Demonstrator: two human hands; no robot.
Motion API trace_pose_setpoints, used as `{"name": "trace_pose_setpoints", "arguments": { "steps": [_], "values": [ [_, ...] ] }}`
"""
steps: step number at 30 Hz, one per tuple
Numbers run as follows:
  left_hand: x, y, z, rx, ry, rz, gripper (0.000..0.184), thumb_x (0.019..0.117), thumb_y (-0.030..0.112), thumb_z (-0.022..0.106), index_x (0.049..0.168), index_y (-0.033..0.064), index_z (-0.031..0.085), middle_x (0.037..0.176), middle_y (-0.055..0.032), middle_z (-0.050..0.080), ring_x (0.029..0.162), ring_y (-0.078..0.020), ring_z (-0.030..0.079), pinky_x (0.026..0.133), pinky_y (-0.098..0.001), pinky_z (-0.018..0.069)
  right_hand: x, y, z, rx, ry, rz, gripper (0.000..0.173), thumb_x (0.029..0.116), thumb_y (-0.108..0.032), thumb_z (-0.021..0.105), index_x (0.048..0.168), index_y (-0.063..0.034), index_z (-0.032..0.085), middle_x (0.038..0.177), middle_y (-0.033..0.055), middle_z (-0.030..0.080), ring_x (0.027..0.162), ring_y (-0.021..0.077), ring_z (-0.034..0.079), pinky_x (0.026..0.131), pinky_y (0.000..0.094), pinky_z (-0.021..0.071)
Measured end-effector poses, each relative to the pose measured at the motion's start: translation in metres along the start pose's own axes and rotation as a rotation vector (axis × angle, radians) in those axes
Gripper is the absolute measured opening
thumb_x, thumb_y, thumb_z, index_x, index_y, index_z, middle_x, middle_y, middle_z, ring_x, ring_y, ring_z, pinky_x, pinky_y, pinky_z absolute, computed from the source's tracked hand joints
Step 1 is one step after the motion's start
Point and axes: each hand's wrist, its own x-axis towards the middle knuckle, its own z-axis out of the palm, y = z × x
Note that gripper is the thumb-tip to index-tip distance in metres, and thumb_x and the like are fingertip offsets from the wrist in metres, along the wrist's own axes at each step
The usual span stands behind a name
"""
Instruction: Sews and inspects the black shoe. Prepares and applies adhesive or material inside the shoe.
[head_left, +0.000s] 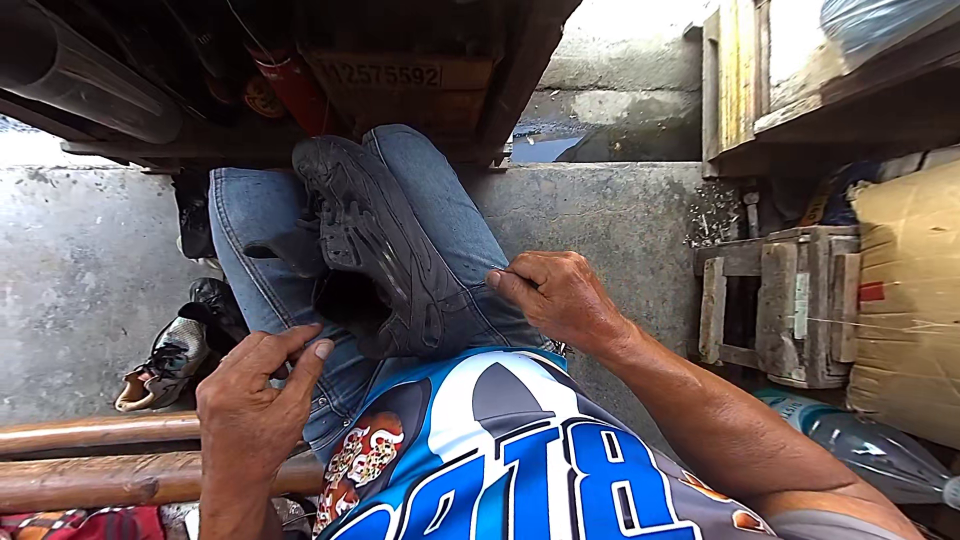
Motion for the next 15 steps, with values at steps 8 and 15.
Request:
{"name": "trace_pose_setpoints", "arguments": {
  "steps": [8,15],
  "values": [
    [-0.010,-0.001,-0.002,-0.092,-0.023,-0.040,0.029,0.0988,0.031,0.066,0.110,0.0074,0.077,0.105,-0.0048,0.067,0.082,-0.0017,0.060,0.067,-0.0138,0.0491,-0.001,-0.006,0.010,0.192,-0.205,-0.046,0.030,0.0934,-0.013,0.065,0.122,-0.0108,0.074,0.093,0.0002,0.073,0.074,0.0075,0.064,0.068,0.0301,0.0562],
    [0.017,0.030,0.007,-0.230,-0.053,0.037,0.030,0.1025,0.028,0.060,0.120,0.0063,0.073,0.126,-0.0065,0.066,0.095,-0.0042,0.064,0.077,-0.0205,0.0551,-0.001,0.006,-0.018,0.625,-0.449,-0.014,0.011,0.0958,-0.015,0.064,0.091,-0.0086,0.072,0.078,-0.0040,0.065,0.066,0.0011,0.057,0.058,0.0184,0.0483]
  ]
}}
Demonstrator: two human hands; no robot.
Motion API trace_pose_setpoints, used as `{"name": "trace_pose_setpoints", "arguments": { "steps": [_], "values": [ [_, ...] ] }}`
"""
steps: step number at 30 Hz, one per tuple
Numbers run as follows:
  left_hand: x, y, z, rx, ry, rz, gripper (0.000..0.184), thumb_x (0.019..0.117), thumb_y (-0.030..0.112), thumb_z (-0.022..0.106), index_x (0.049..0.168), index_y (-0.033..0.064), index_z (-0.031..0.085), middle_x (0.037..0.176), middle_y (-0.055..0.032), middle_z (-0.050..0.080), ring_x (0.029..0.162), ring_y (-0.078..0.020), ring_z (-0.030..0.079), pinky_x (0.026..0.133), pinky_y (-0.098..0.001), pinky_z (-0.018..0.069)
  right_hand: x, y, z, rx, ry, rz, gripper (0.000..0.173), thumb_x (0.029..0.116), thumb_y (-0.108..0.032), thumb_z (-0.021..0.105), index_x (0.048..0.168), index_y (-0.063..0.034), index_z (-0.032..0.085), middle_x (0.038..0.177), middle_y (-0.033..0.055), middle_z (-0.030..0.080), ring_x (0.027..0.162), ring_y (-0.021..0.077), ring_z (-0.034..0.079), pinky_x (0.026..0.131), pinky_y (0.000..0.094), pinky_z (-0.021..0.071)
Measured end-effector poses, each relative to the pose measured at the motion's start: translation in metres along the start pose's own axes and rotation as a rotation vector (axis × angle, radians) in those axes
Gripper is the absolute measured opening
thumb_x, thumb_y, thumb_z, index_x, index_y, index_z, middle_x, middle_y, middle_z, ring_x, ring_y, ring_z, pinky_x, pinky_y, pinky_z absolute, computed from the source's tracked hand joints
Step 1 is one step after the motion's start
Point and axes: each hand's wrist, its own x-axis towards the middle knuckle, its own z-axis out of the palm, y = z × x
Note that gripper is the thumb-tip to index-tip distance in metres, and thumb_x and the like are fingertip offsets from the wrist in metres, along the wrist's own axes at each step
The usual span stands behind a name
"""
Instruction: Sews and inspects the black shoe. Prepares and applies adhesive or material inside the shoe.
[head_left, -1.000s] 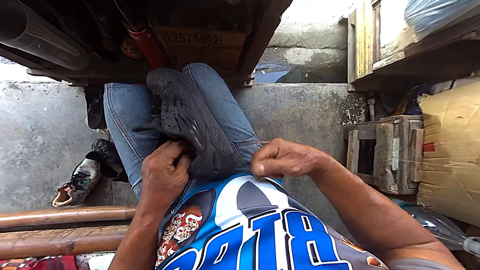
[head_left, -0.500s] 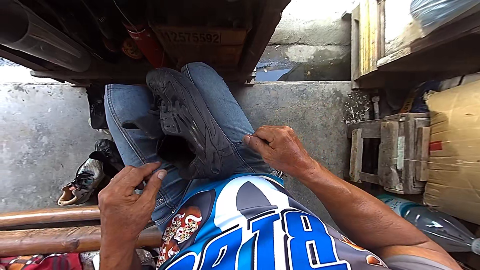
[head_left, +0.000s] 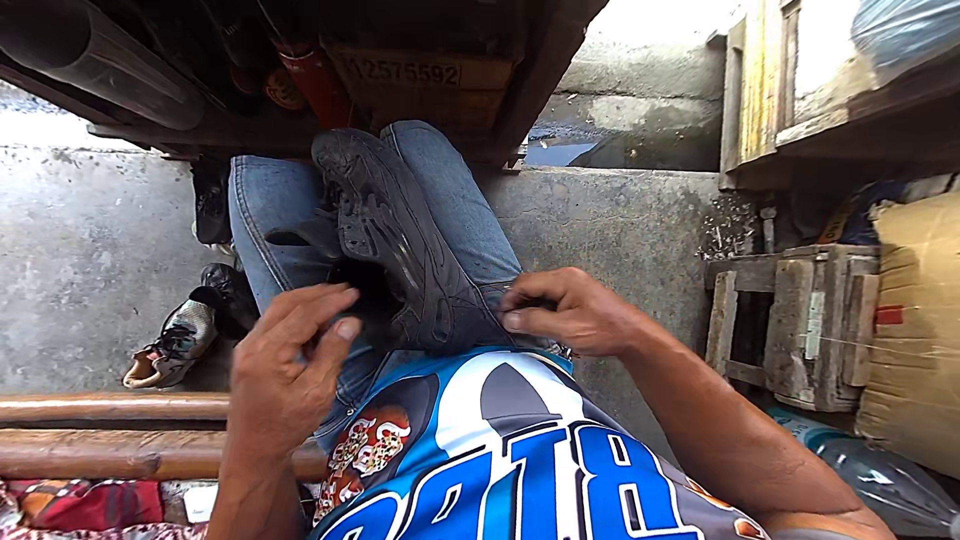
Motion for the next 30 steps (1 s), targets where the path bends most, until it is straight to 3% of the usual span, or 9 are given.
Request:
{"name": "trace_pose_setpoints", "arguments": {
  "steps": [3,8,12,15,18,23,26,28,30],
  "values": [
    [0.029,-0.006,0.024,-0.114,-0.162,0.011,0.020,0.1002,0.018,0.059,0.108,0.0085,0.074,0.112,-0.0009,0.070,0.104,-0.0055,0.066,0.090,-0.0269,0.0576,-0.020,-0.008,-0.030,0.280,-0.051,-0.051,0.013,0.0954,-0.023,0.065,0.087,-0.0131,0.069,0.070,-0.0056,0.058,0.054,-0.0006,0.048,0.048,0.0158,0.0404],
    [0.047,-0.025,0.031,-0.097,-0.416,-0.086,0.010,0.0872,0.014,0.064,0.078,0.0155,0.069,0.076,0.0085,0.065,0.073,0.0024,0.062,0.067,-0.0225,0.0540,-0.050,-0.006,-0.076,0.136,0.178,-0.008,0.010,0.0926,-0.022,0.067,0.087,-0.0155,0.072,0.070,-0.0042,0.062,0.050,0.0009,0.049,0.044,0.0160,0.0417],
    [0.041,-0.030,0.027,-0.128,-0.409,-0.078,0.016,0.0850,0.014,0.066,0.069,0.0163,0.067,0.077,0.0090,0.064,0.078,0.0030,0.061,0.070,-0.0195,0.0514,-0.032,0.005,-0.061,-0.464,0.392,0.142,0.016,0.0931,-0.023,0.067,0.100,-0.0093,0.073,0.084,-0.0009,0.063,0.065,0.0054,0.054,0.055,0.0233,0.0455],
    [0.038,-0.024,0.031,-0.055,-0.348,-0.082,0.019,0.0852,0.015,0.066,0.066,0.0173,0.067,0.078,0.0083,0.065,0.079,0.0006,0.061,0.070,-0.0228,0.0509,-0.001,-0.004,-0.018,-0.336,0.350,0.065,0.042,0.0849,-0.034,0.080,0.115,-0.0065,0.071,0.105,0.0048,0.066,0.068,0.0080,0.056,0.055,0.0260,0.0489],
    [0.027,-0.016,0.018,0.218,-0.202,-0.033,0.032,0.0954,0.027,0.060,0.068,0.0123,0.066,0.081,-0.0024,0.067,0.082,-0.0165,0.066,0.071,-0.0440,0.0544,0.027,-0.013,0.026,-0.313,0.217,0.042,0.063,0.0792,-0.047,0.086,0.126,-0.0091,0.066,0.110,0.0048,0.065,0.075,0.0097,0.059,0.063,0.0303,0.0536],
    [-0.003,-0.087,-0.072,0.519,0.169,-0.299,0.058,0.1027,0.051,0.054,0.080,-0.0014,0.062,0.082,-0.0192,0.059,0.077,-0.0327,0.060,0.070,-0.0564,0.0483,0.038,-0.003,0.031,-0.395,0.114,-0.018,0.042,0.0847,-0.055,0.078,0.083,-0.0142,0.069,0.070,-0.0061,0.060,0.060,0.0048,0.055,0.054,0.0269,0.0473],
    [-0.005,-0.080,-0.076,-0.039,0.309,-0.264,0.027,0.1001,0.036,0.063,0.086,0.0135,0.068,0.104,0.0019,0.063,0.088,-0.0092,0.062,0.076,-0.0286,0.0547,0.043,-0.003,0.027,-0.412,0.079,-0.017,0.043,0.0852,-0.058,0.076,0.077,-0.0172,0.066,0.065,-0.0076,0.057,0.056,0.0048,0.052,0.052,0.0283,0.0446],
    [0.000,-0.059,-0.065,-0.680,0.182,-0.121,0.026,0.1033,0.028,0.055,0.108,0.0090,0.072,0.127,-0.0052,0.066,0.116,-0.0226,0.065,0.100,-0.0409,0.0551,0.044,-0.003,0.025,-0.407,0.066,-0.006,0.043,0.0841,-0.058,0.077,0.076,-0.0181,0.065,0.064,-0.0079,0.057,0.056,0.0051,0.052,0.052,0.0290,0.0448],
    [0.005,-0.041,-0.052,-1.099,0.099,-0.093,0.036,0.1028,0.037,0.055,0.104,0.0070,0.074,0.126,-0.0118,0.068,0.123,-0.0310,0.063,0.110,-0.0508,0.0484,0.046,-0.003,0.025,-0.394,0.061,-0.009,0.044,0.0856,-0.058,0.076,0.074,-0.0177,0.063,0.062,-0.0072,0.055,0.055,0.0059,0.050,0.051,0.0295,0.0429]
  ]
}}
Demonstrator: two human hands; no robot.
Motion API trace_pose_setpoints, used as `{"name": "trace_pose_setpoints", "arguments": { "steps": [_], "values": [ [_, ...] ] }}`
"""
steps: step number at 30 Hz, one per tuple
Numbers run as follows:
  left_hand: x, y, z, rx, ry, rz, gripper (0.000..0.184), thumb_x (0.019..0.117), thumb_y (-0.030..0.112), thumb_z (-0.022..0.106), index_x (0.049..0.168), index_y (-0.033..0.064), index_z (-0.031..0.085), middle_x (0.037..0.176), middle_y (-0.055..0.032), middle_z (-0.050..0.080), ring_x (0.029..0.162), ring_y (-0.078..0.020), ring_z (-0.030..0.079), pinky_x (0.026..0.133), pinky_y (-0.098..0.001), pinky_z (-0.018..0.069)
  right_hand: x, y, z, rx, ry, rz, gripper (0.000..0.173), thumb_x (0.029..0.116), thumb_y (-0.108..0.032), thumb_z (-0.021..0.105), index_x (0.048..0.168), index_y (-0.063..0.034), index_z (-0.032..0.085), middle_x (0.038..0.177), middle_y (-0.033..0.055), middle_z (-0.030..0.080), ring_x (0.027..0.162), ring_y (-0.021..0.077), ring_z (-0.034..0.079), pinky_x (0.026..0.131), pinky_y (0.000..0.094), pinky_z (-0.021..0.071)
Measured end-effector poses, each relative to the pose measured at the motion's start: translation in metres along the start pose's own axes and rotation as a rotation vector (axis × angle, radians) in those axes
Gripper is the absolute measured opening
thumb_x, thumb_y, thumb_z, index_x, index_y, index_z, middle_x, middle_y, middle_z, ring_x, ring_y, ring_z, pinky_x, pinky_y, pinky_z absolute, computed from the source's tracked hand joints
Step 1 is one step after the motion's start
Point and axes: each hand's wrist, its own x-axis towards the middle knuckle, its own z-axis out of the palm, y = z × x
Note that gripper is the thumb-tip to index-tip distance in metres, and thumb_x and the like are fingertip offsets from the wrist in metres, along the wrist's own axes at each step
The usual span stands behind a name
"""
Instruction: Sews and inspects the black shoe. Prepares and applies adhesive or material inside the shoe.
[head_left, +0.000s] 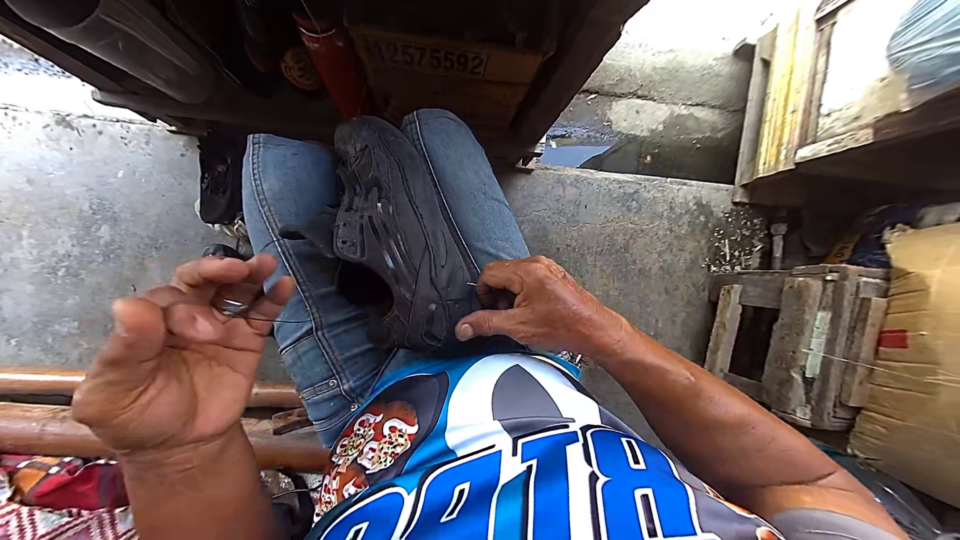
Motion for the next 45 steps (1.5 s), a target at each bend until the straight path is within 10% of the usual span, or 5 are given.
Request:
{"name": "trace_pose_setpoints", "arguments": {
  "steps": [5,11,19,24,45],
  "values": [
    [0.009,-0.010,-0.001,-0.147,0.093,-0.150,0.046,0.1124,0.035,0.027,0.096,0.0138,0.065,0.073,0.0036,0.058,0.070,-0.0132,0.062,0.080,-0.0370,0.0589,0.004,0.007,0.001,0.060,-0.019,-0.008,0.047,0.0876,-0.056,0.075,0.068,-0.0171,0.057,0.055,-0.0069,0.047,0.049,0.0066,0.044,0.048,0.0289,0.0358],
    [0.009,-0.018,-0.050,-0.072,0.288,-0.192,0.049,0.1128,0.036,0.026,0.090,0.0155,0.064,0.066,0.0078,0.052,0.056,-0.0056,0.051,0.058,-0.0216,0.0500,0.008,0.008,0.005,0.030,-0.082,0.005,0.049,0.0903,-0.057,0.071,0.065,-0.0176,0.059,0.052,-0.0066,0.047,0.047,0.0076,0.044,0.047,0.0306,0.0356],
    [0.005,-0.031,0.049,0.408,-0.024,-0.359,0.052,0.0863,0.061,0.071,0.117,0.0199,0.070,0.103,0.0038,0.073,0.093,-0.0113,0.070,0.085,-0.0339,0.0605,-0.010,0.001,-0.011,0.070,0.076,0.076,0.050,0.0860,-0.034,0.079,0.127,-0.0107,0.063,0.112,0.0031,0.062,0.080,0.0084,0.058,0.067,0.0277,0.0524],
    [0.015,-0.051,0.088,0.469,-0.057,-0.395,0.031,0.0836,0.012,0.081,0.111,0.0068,0.068,0.095,-0.0035,0.074,0.088,-0.0114,0.072,0.081,-0.0284,0.0618,-0.024,-0.009,-0.013,0.071,0.106,-0.060,0.042,0.0975,-0.014,0.065,0.139,-0.0130,0.063,0.113,0.0046,0.059,0.085,0.0081,0.061,0.071,0.0246,0.0568],
    [0.014,-0.058,0.061,0.287,-0.188,-0.412,0.010,0.0928,0.013,0.072,0.101,0.0081,0.075,0.093,-0.0042,0.075,0.087,-0.0101,0.072,0.083,-0.0286,0.0610,-0.010,-0.006,0.003,0.034,0.074,-0.301,0.024,0.1005,-0.015,0.061,0.116,-0.0046,0.076,0.091,0.0013,0.069,0.083,0.0055,0.064,0.072,0.0211,0.0544]
  ]
}}
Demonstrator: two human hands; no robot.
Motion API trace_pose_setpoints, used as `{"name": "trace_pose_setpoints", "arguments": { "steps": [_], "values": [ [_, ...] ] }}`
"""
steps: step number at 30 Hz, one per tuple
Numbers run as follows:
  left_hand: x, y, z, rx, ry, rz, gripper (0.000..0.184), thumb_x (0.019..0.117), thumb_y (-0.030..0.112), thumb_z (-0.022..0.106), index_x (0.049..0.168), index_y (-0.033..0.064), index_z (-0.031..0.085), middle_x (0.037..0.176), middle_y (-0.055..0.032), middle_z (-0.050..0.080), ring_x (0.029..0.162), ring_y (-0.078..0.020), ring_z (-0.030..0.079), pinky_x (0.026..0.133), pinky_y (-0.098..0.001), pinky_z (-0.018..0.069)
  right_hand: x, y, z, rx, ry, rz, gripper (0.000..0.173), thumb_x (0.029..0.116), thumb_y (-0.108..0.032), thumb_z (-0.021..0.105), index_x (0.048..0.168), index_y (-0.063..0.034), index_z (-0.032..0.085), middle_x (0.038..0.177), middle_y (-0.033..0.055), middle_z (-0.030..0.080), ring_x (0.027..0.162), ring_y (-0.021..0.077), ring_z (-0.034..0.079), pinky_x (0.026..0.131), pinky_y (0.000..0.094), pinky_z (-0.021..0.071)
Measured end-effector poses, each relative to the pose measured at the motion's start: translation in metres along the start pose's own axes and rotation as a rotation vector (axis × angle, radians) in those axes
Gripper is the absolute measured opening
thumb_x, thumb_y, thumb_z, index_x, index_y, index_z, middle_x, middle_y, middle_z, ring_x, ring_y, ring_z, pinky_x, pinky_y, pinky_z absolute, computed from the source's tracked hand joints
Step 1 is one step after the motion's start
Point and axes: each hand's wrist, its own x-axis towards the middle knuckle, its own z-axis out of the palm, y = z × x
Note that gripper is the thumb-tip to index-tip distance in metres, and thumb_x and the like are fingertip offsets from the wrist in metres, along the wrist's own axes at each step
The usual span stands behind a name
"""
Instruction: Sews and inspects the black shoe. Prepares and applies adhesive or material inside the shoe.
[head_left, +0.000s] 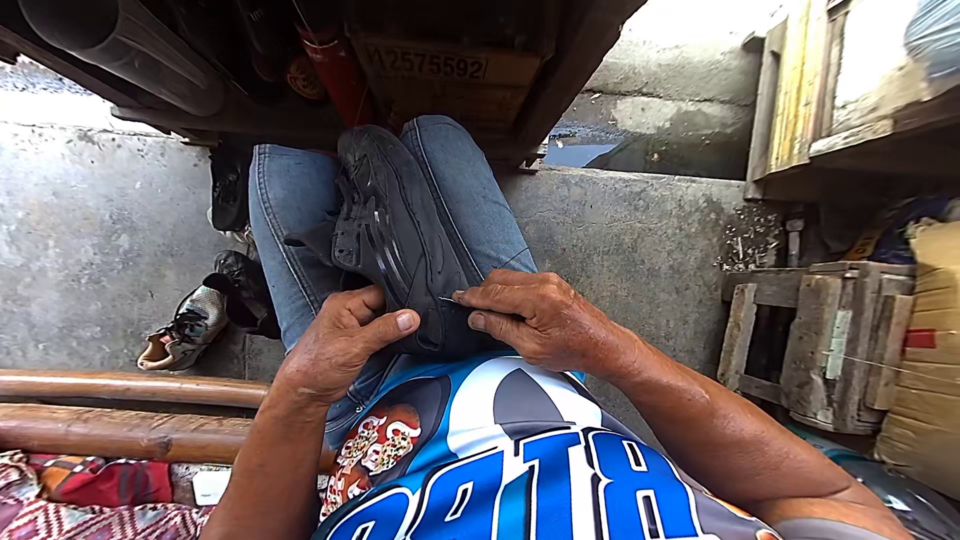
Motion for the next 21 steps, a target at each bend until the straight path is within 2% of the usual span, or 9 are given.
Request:
{"name": "trace_pose_setpoints", "arguments": {
  "steps": [3,7,12,16,19,21],
  "values": [
    [0.000,0.000,0.001,0.015,0.001,-0.001,0.011,0.0933,0.014,0.072,0.102,0.0081,0.075,0.095,-0.0037,0.075,0.089,-0.0097,0.072,0.084,-0.0282,0.0605,0.001,-0.001,-0.002,-0.016,-0.011,-0.006,0.024,0.0999,-0.014,0.061,0.116,-0.0041,0.076,0.089,0.0017,0.069,0.082,0.0058,0.064,0.071,0.0209,0.0536],
    [0.001,0.001,0.003,0.039,-0.009,0.003,0.011,0.0930,0.015,0.073,0.101,0.0085,0.075,0.093,-0.0025,0.075,0.088,-0.0092,0.072,0.084,-0.0280,0.0604,0.006,-0.007,-0.007,-0.126,-0.047,0.009,0.024,0.0985,-0.015,0.060,0.113,-0.0076,0.078,0.083,-0.0005,0.066,0.074,0.0070,0.061,0.062,0.0247,0.0504],
    [0.001,0.007,0.011,0.110,-0.008,-0.025,0.018,0.0859,0.011,0.079,0.102,0.0064,0.074,0.093,-0.0032,0.076,0.087,-0.0100,0.073,0.081,-0.0272,0.0616,0.021,-0.016,-0.024,-0.273,-0.191,0.004,0.024,0.0957,-0.015,0.058,0.108,-0.0106,0.079,0.083,-0.0010,0.068,0.074,0.0095,0.064,0.061,0.0291,0.0511],
    [0.002,0.006,0.015,0.126,-0.033,-0.015,0.017,0.0890,0.009,0.075,0.106,0.0042,0.074,0.097,-0.0048,0.076,0.091,-0.0113,0.072,0.084,-0.0284,0.0614,0.037,-0.022,-0.036,-0.375,-0.339,-0.006,0.019,0.0925,-0.013,0.060,0.099,-0.0136,0.078,0.083,-0.0021,0.069,0.074,0.0110,0.066,0.060,0.0325,0.0517],
    [0.002,0.003,0.014,0.108,-0.049,0.003,0.014,0.0904,0.009,0.074,0.104,0.0044,0.073,0.095,-0.0039,0.075,0.090,-0.0104,0.072,0.083,-0.0279,0.0610,0.044,-0.022,-0.037,-0.396,-0.387,-0.027,0.015,0.0896,-0.013,0.062,0.093,-0.0137,0.076,0.078,-0.0019,0.067,0.071,0.0120,0.064,0.058,0.0336,0.0504],
    [0.002,0.002,0.013,0.088,-0.044,0.005,0.012,0.0913,0.009,0.073,0.103,0.0046,0.073,0.094,-0.0036,0.075,0.089,-0.0101,0.072,0.083,-0.0277,0.0611,0.047,-0.020,-0.037,-0.374,-0.395,-0.025,0.014,0.0906,-0.013,0.062,0.092,-0.0136,0.076,0.076,-0.0029,0.066,0.069,0.0104,0.063,0.057,0.0319,0.0495]
  ]
}}
